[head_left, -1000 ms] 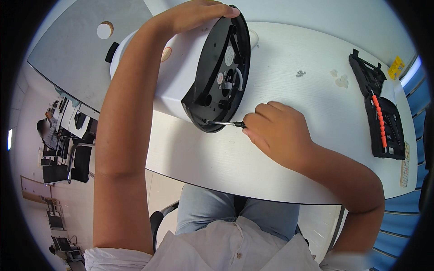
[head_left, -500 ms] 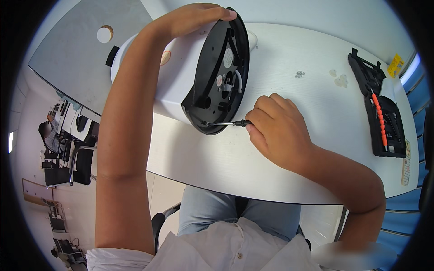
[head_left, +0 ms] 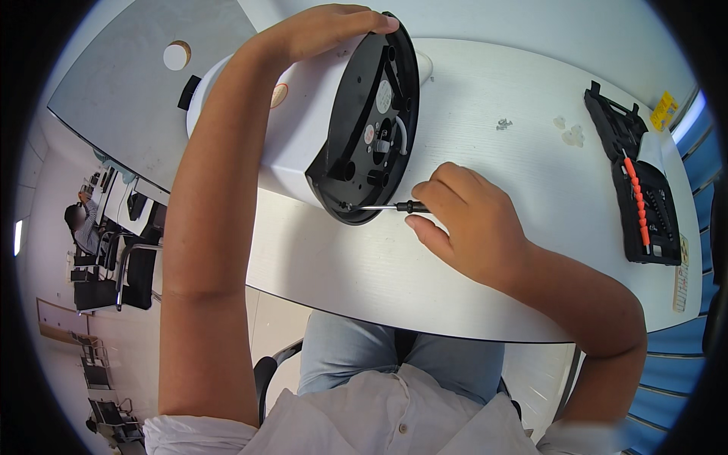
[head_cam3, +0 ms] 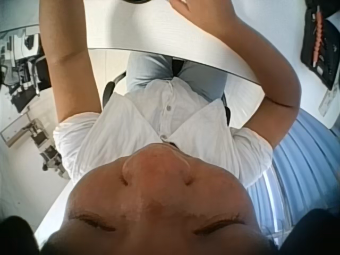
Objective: The person uses a screwdriver to tighten screws on the underside of a white and black electronic device. They rotate the device to access different screw locations and continue tightening until the base is secured.
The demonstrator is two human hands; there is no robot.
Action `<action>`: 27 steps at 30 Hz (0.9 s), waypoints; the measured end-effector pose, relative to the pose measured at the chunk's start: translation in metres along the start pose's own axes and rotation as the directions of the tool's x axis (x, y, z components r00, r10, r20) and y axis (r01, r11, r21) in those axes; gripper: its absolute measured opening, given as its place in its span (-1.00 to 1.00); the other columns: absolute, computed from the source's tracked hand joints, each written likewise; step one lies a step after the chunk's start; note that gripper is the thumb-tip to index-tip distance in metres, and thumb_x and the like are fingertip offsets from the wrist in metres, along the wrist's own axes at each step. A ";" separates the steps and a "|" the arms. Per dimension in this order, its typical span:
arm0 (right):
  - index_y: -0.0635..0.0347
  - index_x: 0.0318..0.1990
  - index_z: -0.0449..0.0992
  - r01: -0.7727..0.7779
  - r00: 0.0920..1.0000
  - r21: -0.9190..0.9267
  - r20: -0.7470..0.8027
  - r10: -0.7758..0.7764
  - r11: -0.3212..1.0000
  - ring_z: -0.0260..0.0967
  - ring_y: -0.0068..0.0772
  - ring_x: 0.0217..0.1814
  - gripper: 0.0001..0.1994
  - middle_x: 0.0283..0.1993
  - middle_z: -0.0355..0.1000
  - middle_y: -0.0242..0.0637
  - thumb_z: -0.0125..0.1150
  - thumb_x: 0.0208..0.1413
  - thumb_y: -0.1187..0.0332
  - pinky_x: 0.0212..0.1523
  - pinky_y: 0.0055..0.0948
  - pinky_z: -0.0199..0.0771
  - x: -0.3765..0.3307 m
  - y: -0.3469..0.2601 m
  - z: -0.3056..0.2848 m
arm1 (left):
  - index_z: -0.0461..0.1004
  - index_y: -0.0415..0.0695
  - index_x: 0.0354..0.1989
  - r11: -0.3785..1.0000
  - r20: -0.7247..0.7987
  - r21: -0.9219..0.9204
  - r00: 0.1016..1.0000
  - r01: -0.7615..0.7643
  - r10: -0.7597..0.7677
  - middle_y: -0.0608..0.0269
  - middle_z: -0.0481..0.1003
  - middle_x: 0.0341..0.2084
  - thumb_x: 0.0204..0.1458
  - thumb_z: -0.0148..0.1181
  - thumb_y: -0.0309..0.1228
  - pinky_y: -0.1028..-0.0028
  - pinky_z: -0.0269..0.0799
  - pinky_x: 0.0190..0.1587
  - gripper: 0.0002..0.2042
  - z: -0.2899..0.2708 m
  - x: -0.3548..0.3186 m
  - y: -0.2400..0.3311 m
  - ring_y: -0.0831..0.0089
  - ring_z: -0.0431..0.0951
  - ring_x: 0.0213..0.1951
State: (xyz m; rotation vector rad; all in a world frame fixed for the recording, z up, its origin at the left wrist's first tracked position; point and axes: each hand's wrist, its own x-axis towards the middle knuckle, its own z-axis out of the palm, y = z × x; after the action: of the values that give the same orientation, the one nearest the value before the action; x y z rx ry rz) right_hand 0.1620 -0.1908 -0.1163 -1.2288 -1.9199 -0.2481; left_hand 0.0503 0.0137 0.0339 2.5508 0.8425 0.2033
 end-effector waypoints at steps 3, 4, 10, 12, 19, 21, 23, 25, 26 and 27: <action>0.22 -0.38 0.45 -0.019 1.000 -0.011 0.018 0.019 1.000 0.30 -0.30 -0.41 -0.79 -0.37 0.30 -0.28 0.33 -0.22 0.49 -0.43 -0.41 0.37 -0.001 0.000 0.000 | 0.49 -0.26 -0.12 1.000 -0.021 0.009 1.000 0.002 -0.002 0.05 0.48 -0.26 0.01 -0.03 0.12 0.33 0.29 -0.09 -0.40 0.001 0.006 -0.007 0.29 0.40 -0.21; 0.22 -0.39 0.45 -0.016 0.999 -0.037 0.034 0.017 0.999 0.30 -0.31 -0.41 -0.79 -0.37 0.29 -0.29 0.33 -0.23 0.49 -0.42 -0.41 0.37 -0.001 0.000 0.000 | 0.49 -0.26 -0.12 1.000 -0.032 0.011 0.999 0.011 -0.011 0.05 0.48 -0.26 0.01 -0.03 0.12 0.33 0.29 -0.09 -0.40 0.002 0.008 -0.008 0.29 0.40 -0.21; 0.17 -0.44 0.42 0.023 0.999 -0.095 0.046 -0.019 0.995 0.30 -0.37 -0.42 -0.81 -0.38 0.27 -0.33 0.31 -0.25 0.49 -0.47 -0.44 0.37 -0.001 -0.002 0.000 | 0.48 -0.27 -0.10 1.000 -0.018 0.004 1.000 0.009 -0.009 0.04 0.48 -0.25 0.01 -0.03 0.12 0.33 0.28 -0.08 -0.38 0.002 0.009 -0.010 0.28 0.40 -0.20; 0.15 -0.46 0.38 0.057 0.998 -0.103 0.004 -0.057 0.993 0.30 -0.41 -0.43 -0.83 -0.38 0.23 -0.34 0.27 -0.24 0.47 -0.54 -0.48 0.37 -0.001 -0.001 0.002 | 0.47 -0.27 -0.08 1.000 -0.008 -0.002 1.000 -0.004 0.004 0.03 0.48 -0.23 0.01 -0.03 0.12 0.32 0.28 -0.07 -0.38 0.001 0.009 -0.012 0.27 0.41 -0.19; 0.17 -0.41 0.37 0.104 0.994 -0.112 0.027 -0.102 0.988 0.29 -0.35 -0.36 -0.78 -0.33 0.22 -0.31 0.31 -0.23 0.47 -0.47 -0.49 0.40 -0.003 -0.002 0.003 | 0.46 -0.28 -0.06 1.000 -0.025 -0.007 1.000 0.005 -0.006 -0.01 0.48 -0.16 0.01 -0.03 0.12 0.31 0.28 -0.02 -0.37 0.002 0.007 -0.008 0.24 0.42 -0.14; 0.20 -0.40 0.38 0.020 1.000 -0.008 0.011 -0.020 1.000 0.28 -0.32 -0.34 -0.79 -0.33 0.22 -0.27 0.31 -0.22 0.46 -0.41 -0.48 0.42 0.000 -0.006 0.001 | 0.46 -0.28 -0.06 1.000 -0.022 -0.007 1.000 0.007 -0.007 -0.01 0.48 -0.17 0.01 -0.03 0.11 0.31 0.28 -0.02 -0.37 0.001 0.008 -0.011 0.24 0.42 -0.14; 0.23 -0.42 0.40 0.009 0.999 -0.025 0.032 -0.008 1.000 0.27 -0.31 -0.33 -0.81 -0.33 0.21 -0.24 0.29 -0.20 0.47 -0.37 -0.48 0.43 -0.001 -0.004 0.001 | 0.47 -0.27 -0.07 1.000 -0.022 -0.001 1.000 0.007 -0.007 0.00 0.48 -0.17 0.01 -0.02 0.11 0.30 0.28 -0.02 -0.38 0.001 0.008 -0.011 0.25 0.41 -0.14; 0.25 -0.44 0.41 0.006 0.999 -0.037 0.046 -0.004 0.999 0.27 -0.30 -0.32 -0.84 -0.33 0.21 -0.22 0.28 -0.19 0.48 -0.35 -0.48 0.43 -0.002 -0.003 0.002 | 0.47 -0.26 -0.07 1.000 -0.030 0.014 0.999 0.012 -0.011 0.00 0.48 -0.18 0.01 -0.02 0.11 0.31 0.28 -0.02 -0.39 0.001 0.008 -0.010 0.25 0.41 -0.15; 0.26 -0.45 0.42 0.007 0.999 -0.041 0.049 -0.005 0.999 0.27 -0.30 -0.31 -0.85 -0.33 0.21 -0.21 0.28 -0.19 0.48 -0.35 -0.48 0.43 -0.003 -0.002 0.003 | 0.47 -0.26 -0.08 1.000 -0.028 0.014 1.000 0.009 -0.008 0.01 0.48 -0.18 0.01 -0.03 0.10 0.31 0.28 -0.02 -0.39 0.001 0.009 -0.011 0.26 0.41 -0.15; 0.27 -0.47 0.42 0.009 0.999 -0.045 0.053 -0.006 0.999 0.27 -0.29 -0.31 -0.86 -0.33 0.21 -0.21 0.27 -0.19 0.49 -0.35 -0.48 0.43 -0.003 -0.002 0.003 | 0.47 -0.26 -0.08 1.000 -0.026 0.014 1.000 0.005 -0.005 0.01 0.48 -0.18 0.01 -0.03 0.10 0.31 0.28 -0.02 -0.40 0.001 0.009 -0.011 0.26 0.41 -0.15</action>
State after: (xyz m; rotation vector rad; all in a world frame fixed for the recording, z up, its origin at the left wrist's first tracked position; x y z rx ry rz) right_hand 0.1593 -0.1923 -0.1201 -1.2698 -1.9745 -0.2671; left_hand 0.0523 0.0266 0.0276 2.5643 0.8629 0.2294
